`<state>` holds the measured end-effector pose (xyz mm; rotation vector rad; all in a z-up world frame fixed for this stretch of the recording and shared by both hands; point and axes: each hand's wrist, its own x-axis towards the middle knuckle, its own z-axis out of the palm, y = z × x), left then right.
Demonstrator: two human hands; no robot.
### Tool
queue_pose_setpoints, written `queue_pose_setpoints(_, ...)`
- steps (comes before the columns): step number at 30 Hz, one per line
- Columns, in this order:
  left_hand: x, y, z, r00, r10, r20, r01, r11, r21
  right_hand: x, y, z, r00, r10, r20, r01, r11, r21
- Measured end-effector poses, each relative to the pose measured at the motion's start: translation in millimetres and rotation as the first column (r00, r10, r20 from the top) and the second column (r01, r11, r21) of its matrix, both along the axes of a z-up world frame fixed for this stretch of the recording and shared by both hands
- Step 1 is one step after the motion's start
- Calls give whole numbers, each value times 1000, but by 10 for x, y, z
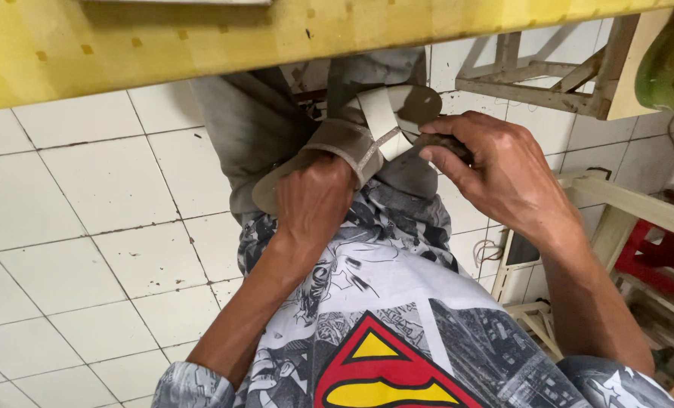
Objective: The person is seated and repairing a beige sandal. They use a small metal tool to manipulate the strap and the sole of the sandal, working on the attachment points.
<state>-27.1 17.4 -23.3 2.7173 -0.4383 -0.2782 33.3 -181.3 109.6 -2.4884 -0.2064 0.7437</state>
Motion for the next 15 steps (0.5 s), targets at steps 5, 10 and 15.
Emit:
queue_pose_setpoints(5, 19, 103, 205, 998, 58, 8, -56, 981, -188, 4, -49, -53, 998, -31, -57, 32, 999, 14)
queue_pose_setpoints(10, 72, 372, 544, 989, 88, 116, -47, 945, -323, 4, -88, -78, 994, -69, -90, 70, 998, 9)
queue_pose_setpoints(15, 83, 562, 786, 967, 252, 40, -190, 816, -546, 5, -64, -78, 986, -87, -139, 85, 996, -21)
